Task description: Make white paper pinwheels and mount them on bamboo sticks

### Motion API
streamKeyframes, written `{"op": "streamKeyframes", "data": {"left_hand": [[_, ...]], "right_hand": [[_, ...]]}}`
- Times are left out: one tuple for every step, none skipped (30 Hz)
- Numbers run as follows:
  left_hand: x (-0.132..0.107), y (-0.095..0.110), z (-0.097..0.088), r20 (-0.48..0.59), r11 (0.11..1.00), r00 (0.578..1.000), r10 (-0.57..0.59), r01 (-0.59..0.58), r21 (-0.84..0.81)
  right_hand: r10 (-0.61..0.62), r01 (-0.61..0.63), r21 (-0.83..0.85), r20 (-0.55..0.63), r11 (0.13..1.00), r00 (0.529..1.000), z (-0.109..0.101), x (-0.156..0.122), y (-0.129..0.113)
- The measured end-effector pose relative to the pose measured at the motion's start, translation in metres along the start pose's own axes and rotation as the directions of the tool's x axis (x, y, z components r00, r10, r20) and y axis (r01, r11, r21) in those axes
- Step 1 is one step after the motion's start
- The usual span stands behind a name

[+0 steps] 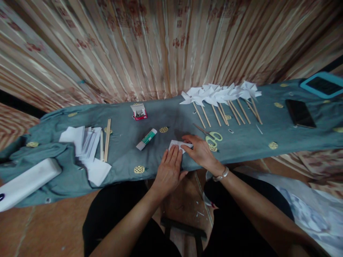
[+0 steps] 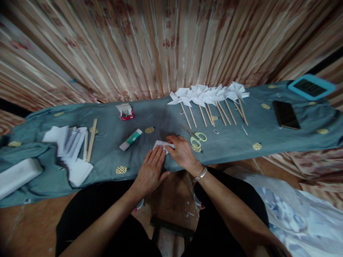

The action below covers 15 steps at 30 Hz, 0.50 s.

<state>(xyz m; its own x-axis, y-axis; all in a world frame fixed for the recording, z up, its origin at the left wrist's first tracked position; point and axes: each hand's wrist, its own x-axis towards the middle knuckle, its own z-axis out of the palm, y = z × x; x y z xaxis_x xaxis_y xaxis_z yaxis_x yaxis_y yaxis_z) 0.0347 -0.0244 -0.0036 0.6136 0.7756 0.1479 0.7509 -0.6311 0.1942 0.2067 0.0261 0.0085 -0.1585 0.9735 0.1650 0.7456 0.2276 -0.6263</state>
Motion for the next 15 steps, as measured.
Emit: {"op": "streamKeyframes", "data": {"left_hand": [[0.0, 0.0, 0.0, 0.001, 1.0, 1.0, 0.001, -0.001, 0.004], [0.0, 0.0, 0.0, 0.0, 1.0, 1.0, 0.002, -0.002, 0.01], [0.0, 0.0, 0.0, -0.001, 1.0, 1.0, 0.003, -0.003, 0.016], [0.0, 0.0, 0.0, -0.003, 1.0, 1.0, 0.001, -0.001, 0.024], [0.001, 0.0, 0.0, -0.005, 0.999, 1.0, -0.001, 0.001, 0.035], [0.001, 0.001, 0.0, -0.007, 0.999, 1.0, -0.003, 0.003, 0.047], [0.001, 0.001, 0.0, -0.01, 0.998, 1.0, -0.003, 0.004, 0.06], [0.001, 0.001, 0.0, -0.012, 0.997, 1.0, -0.002, 0.003, 0.072], [0.001, 0.001, 0.0, -0.014, 0.997, 1.0, 0.0, 0.002, 0.083], [0.001, 0.001, 0.0, -0.017, 0.996, 1.0, 0.003, -0.001, 0.091], [0.002, 0.002, 0.0, -0.021, 0.995, 1.0, 0.006, -0.004, 0.095], [0.002, 0.002, 0.0, -0.022, 0.995, 1.0, 0.007, -0.005, 0.097], [0.002, 0.001, 0.001, -0.025, 0.995, 1.0, 0.006, -0.004, 0.098], [0.002, 0.001, 0.001, -0.028, 0.995, 1.0, 0.005, -0.002, 0.097], [0.002, 0.001, 0.002, -0.032, 0.995, 0.999, 0.004, -0.001, 0.096]], "right_hand": [[-0.03, 0.03, -0.02, -0.017, 0.999, 0.999, 0.0, -0.002, 0.0], [-0.059, 0.057, -0.039, -0.034, 0.998, 0.998, 0.001, -0.004, 0.0], [-0.082, 0.079, -0.054, -0.053, 0.995, 0.995, 0.001, -0.007, 0.0], [-0.098, 0.093, -0.062, -0.069, 0.994, 0.993, 0.002, -0.01, -0.001], [-0.105, 0.1, -0.063, -0.082, 0.993, 0.991, 0.003, -0.012, -0.001], [-0.107, 0.102, -0.061, -0.093, 0.993, 0.99, 0.003, -0.014, -0.002], [-0.108, 0.102, -0.059, -0.096, 0.993, 0.99, 0.004, -0.016, -0.002], [-0.106, 0.101, -0.059, -0.098, 0.993, 0.99, 0.005, -0.018, -0.003], [-0.103, 0.097, -0.063, -0.096, 0.993, 0.99, 0.005, -0.019, -0.003], [-0.1, 0.093, -0.069, -0.093, 0.993, 0.991, 0.006, -0.02, -0.003], [-0.096, 0.089, -0.077, -0.089, 0.993, 0.991, 0.007, -0.021, -0.003], [-0.093, 0.086, -0.083, -0.085, 0.993, 0.992, 0.008, -0.022, -0.004], [-0.089, 0.082, -0.088, -0.082, 0.993, 0.993, 0.009, -0.022, -0.004], [-0.086, 0.078, -0.093, -0.078, 0.993, 0.993, 0.01, -0.023, -0.004], [-0.081, 0.074, -0.097, -0.074, 0.993, 0.994, 0.011, -0.023, -0.004]]}}
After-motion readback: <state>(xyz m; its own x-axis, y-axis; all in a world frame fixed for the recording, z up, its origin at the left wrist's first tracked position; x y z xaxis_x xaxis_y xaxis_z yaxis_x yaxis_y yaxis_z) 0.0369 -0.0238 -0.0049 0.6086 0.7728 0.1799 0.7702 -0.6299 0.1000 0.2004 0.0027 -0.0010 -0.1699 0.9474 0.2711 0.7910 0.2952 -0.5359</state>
